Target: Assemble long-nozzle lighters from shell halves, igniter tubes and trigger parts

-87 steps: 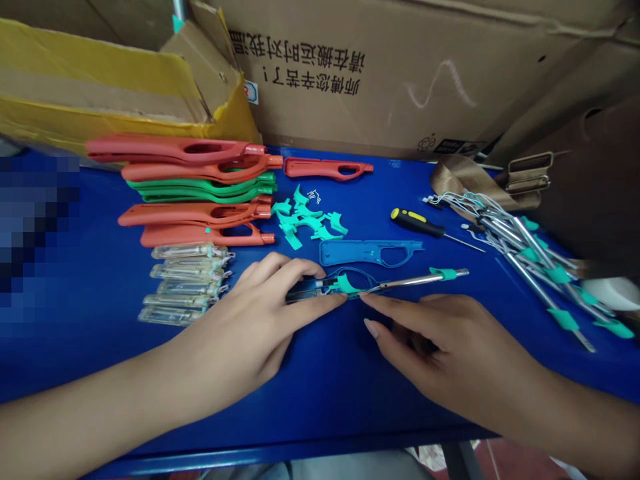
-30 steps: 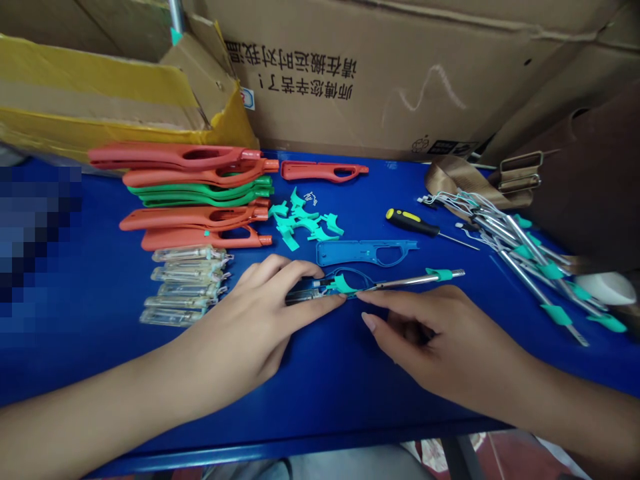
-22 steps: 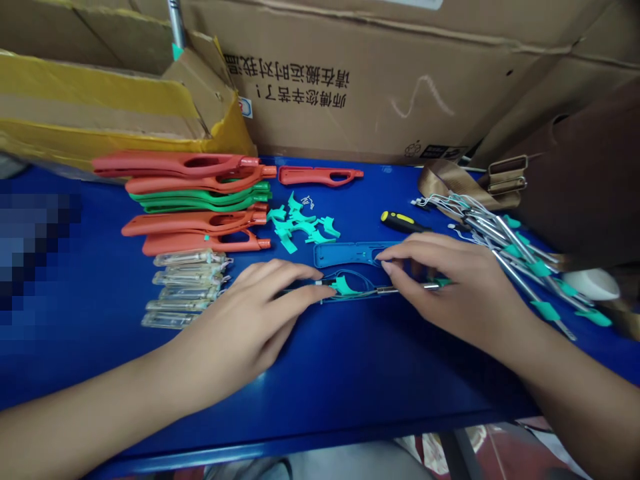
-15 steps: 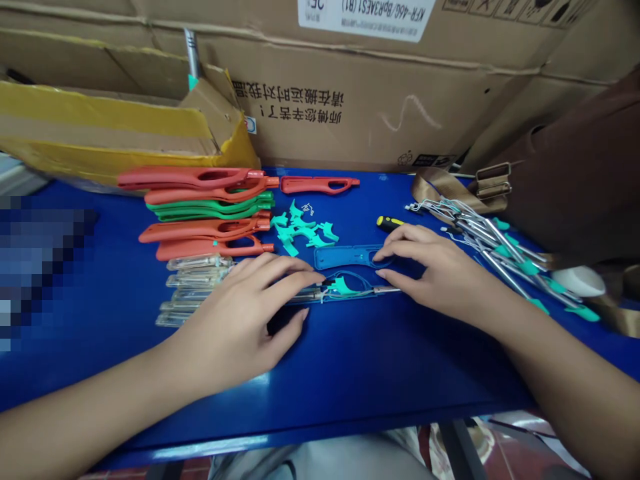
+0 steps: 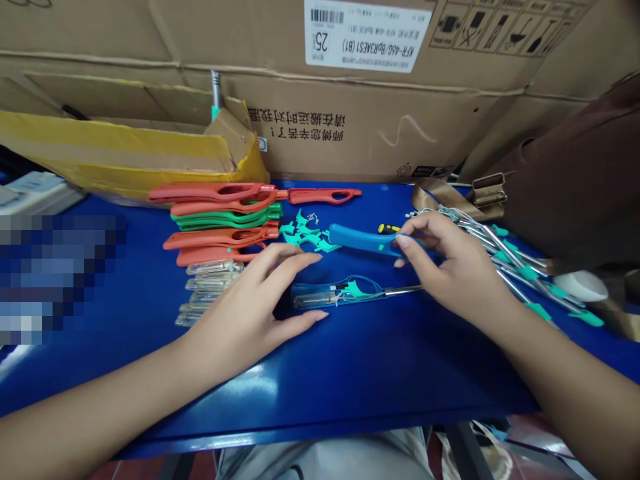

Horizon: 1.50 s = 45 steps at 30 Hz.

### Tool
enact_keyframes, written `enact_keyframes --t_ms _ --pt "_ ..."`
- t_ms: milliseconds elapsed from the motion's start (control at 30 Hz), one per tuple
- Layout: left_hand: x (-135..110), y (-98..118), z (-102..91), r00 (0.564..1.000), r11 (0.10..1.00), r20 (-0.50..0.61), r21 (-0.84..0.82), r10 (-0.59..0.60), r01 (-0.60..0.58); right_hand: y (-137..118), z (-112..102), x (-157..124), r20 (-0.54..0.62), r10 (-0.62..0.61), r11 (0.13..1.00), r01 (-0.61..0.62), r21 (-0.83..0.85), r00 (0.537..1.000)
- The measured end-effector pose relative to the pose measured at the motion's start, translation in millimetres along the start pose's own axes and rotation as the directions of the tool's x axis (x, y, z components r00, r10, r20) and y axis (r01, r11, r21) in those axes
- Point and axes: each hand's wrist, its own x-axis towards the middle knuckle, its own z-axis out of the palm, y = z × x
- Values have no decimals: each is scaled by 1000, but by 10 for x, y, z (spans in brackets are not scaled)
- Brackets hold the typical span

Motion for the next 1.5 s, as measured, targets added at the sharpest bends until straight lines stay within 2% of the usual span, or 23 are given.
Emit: enact_keyframes --t_ms 67,133,233,333,433,533,600,667,867,1100,1500 --pt "7 25 -36 996 996 -78 79 38 -32 -32 5 -29 34 86 986 -90 140 996" --pt "8 43 -60 989 984 -115 163 97 -78 -88 19 -55 117 116 951 -144 273 986" --pt "0 47 -54 982 966 -67 205 175 -158 -197 49 -84 282 111 882 -225 415 953" --pt "-17 29 -15 979 970 -19 141 205 -200 -272 73 -106 400 85 852 -274 446 913" --pt "-29 6 6 983 979 -8 92 185 -183 -257 82 -113 391 33 910 -189 370 920" --pt "-24 -13 -22 987 981 -12 117 159 -157 -168 92 -94 326 -116 981 57 186 938" --pt "-12 -21 -57 987 979 11 131 158 -158 -99 111 -77 325 -221 975 200 95 920" --pt "0 -22 -92 985 976 53 133 165 -171 -44 139 -67 342 -275 961 270 64 898" --pt "0 -12 -103 983 975 132 163 129 -150 1 212 -85 394 -274 954 299 -2 877" --pt "-14 -42 -51 985 980 148 166 86 -110 -14 223 -84 418 -251 953 297 -49 873" --pt "-14 -23 -49 984 987 161 127 81 -102 -43 197 -87 442 -222 960 274 -57 869"
